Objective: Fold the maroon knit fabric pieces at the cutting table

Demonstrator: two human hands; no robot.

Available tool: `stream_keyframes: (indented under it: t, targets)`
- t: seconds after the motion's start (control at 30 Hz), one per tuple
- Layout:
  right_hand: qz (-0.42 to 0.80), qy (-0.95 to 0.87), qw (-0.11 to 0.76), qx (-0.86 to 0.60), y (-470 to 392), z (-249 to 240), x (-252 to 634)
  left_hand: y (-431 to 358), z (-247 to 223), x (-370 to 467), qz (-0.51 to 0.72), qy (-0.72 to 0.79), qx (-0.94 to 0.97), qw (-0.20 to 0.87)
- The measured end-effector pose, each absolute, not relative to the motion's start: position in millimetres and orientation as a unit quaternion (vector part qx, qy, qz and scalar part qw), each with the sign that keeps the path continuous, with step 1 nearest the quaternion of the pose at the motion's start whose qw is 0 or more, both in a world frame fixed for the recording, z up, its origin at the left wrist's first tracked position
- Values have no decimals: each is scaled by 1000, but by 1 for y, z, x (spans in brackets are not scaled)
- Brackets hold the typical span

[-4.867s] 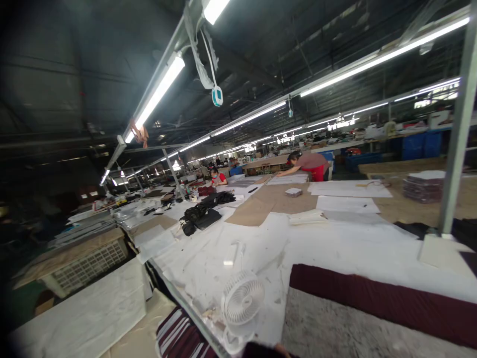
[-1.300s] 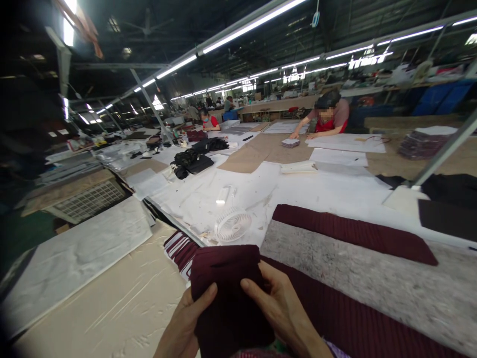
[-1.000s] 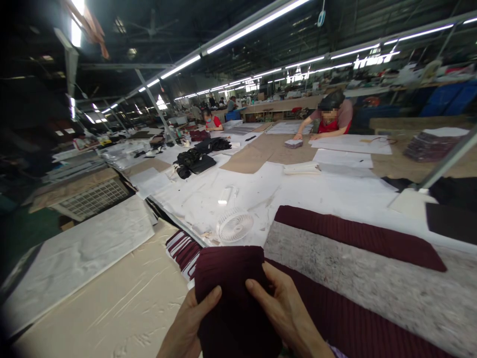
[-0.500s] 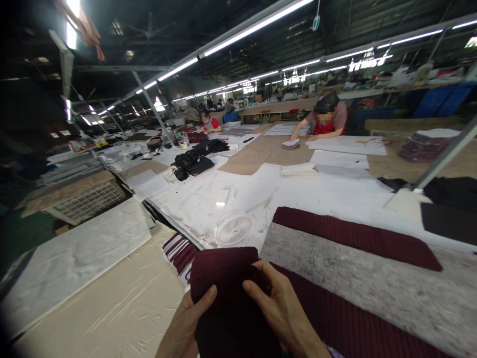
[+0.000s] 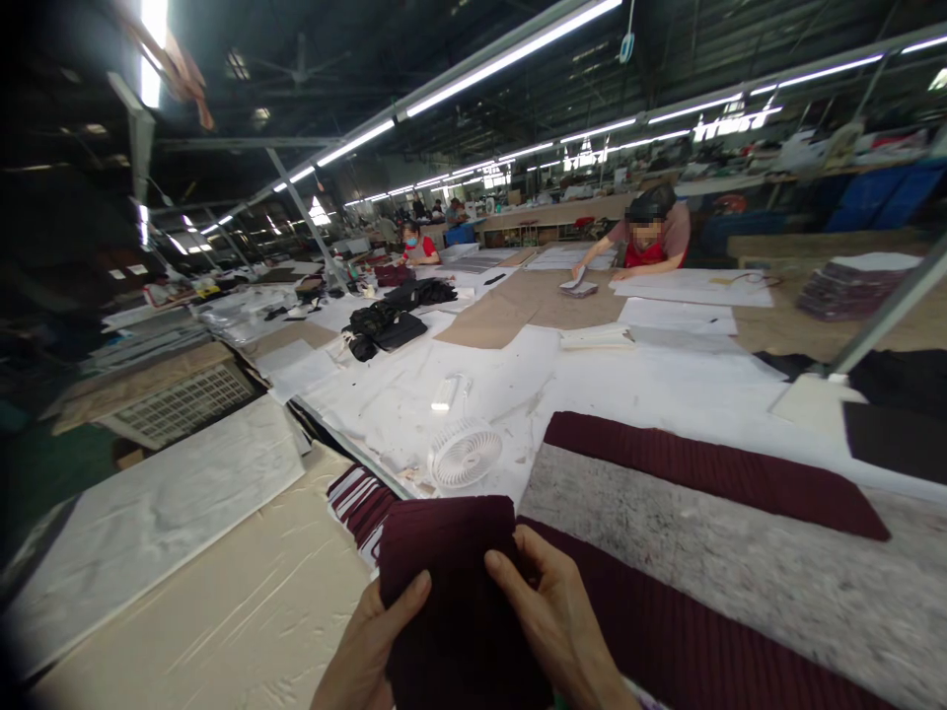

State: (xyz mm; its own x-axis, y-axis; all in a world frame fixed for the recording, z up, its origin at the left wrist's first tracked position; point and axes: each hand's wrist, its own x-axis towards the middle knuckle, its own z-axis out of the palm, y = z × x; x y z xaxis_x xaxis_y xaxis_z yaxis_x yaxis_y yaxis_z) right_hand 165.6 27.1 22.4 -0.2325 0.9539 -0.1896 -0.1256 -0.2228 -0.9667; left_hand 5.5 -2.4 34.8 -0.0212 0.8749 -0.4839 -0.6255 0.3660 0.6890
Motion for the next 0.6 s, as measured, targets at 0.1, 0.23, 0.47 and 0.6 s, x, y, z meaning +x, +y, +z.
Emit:
stream_keyframes:
  t: [0.1,0.23,0.47,0.6]
  targets:
    - [612,-471,427,-471,27,21,163,-3,33,5,545,455,141,690]
    - [591,-499,416,-479,27,18,165,-4,31,1,545,468,131,683]
    - [510,-599,441,-431,33,26,174,-6,29,-7,524,482,168,682]
    - [516,-614,435,-410,39,33,174,-9,22,-12,496,479,202,695]
